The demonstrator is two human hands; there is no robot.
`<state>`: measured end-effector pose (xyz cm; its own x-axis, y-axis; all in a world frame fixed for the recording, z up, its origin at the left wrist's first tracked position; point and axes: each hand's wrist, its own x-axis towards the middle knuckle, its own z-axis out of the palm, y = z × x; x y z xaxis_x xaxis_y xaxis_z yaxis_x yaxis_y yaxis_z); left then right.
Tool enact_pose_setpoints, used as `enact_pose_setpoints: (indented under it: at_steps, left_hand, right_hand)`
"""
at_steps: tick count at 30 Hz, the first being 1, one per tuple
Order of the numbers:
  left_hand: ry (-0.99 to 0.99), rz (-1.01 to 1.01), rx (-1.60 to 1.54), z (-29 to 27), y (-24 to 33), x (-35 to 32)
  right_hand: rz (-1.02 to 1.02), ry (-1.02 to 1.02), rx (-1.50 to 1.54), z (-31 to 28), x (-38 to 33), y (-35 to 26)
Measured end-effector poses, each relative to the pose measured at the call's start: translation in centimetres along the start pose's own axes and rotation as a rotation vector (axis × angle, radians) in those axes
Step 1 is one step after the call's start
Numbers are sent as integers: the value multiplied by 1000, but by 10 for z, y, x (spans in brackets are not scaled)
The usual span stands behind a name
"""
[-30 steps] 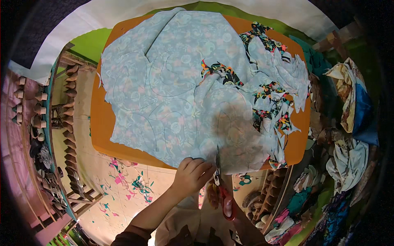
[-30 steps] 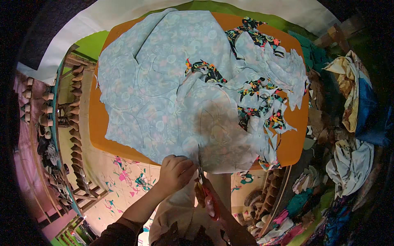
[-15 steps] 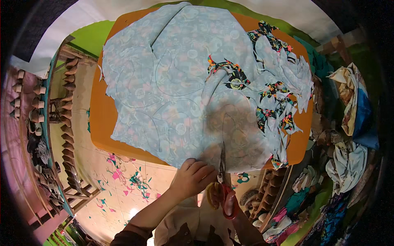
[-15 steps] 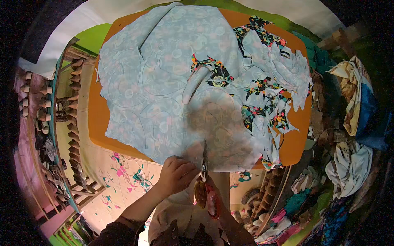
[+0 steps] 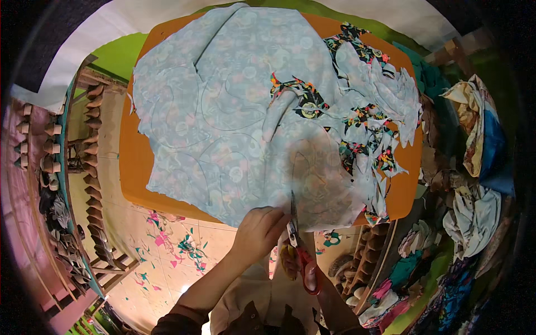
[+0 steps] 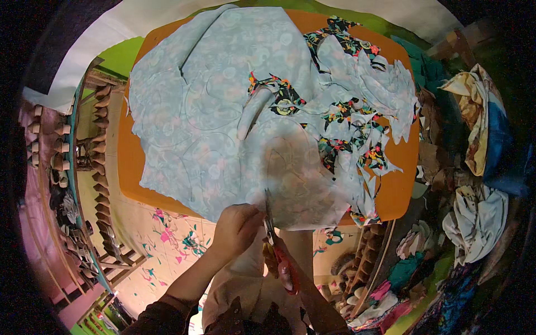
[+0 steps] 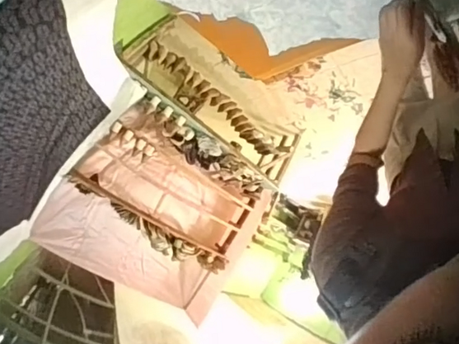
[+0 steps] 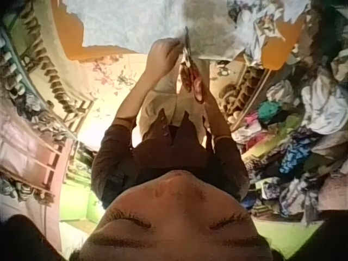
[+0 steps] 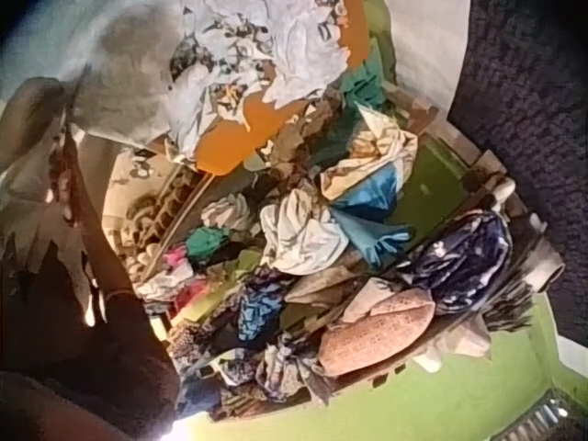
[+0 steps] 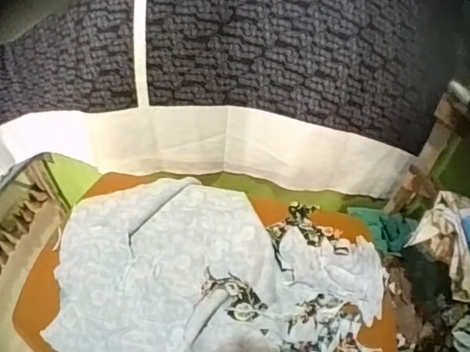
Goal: Using scissors to cut pieces of patterned fabric on a table.
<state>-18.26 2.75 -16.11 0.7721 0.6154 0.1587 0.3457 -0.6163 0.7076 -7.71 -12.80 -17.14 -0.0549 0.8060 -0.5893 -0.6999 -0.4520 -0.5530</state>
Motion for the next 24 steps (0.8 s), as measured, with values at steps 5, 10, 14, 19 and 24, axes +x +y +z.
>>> enact_pose_setpoints:
  at_steps: [5, 10, 14, 19, 24]
  left_hand:
    - [23, 112, 16, 1, 6, 4]
    - [76, 132, 55, -2, 6, 7]
    - [60, 157, 59, -2, 3, 6]
    - [30, 161, 43, -2, 4, 4]
    - [33, 154, 38, -3, 3, 3]
  right_hand:
    - [142, 12, 199, -15, -2, 21]
    - [99, -41, 391, 6, -1, 3]
    - [137, 99, 246, 22, 0, -12]
    - [54, 19, 315, 13, 5, -4]
    - [74, 1, 396, 7, 2, 4]
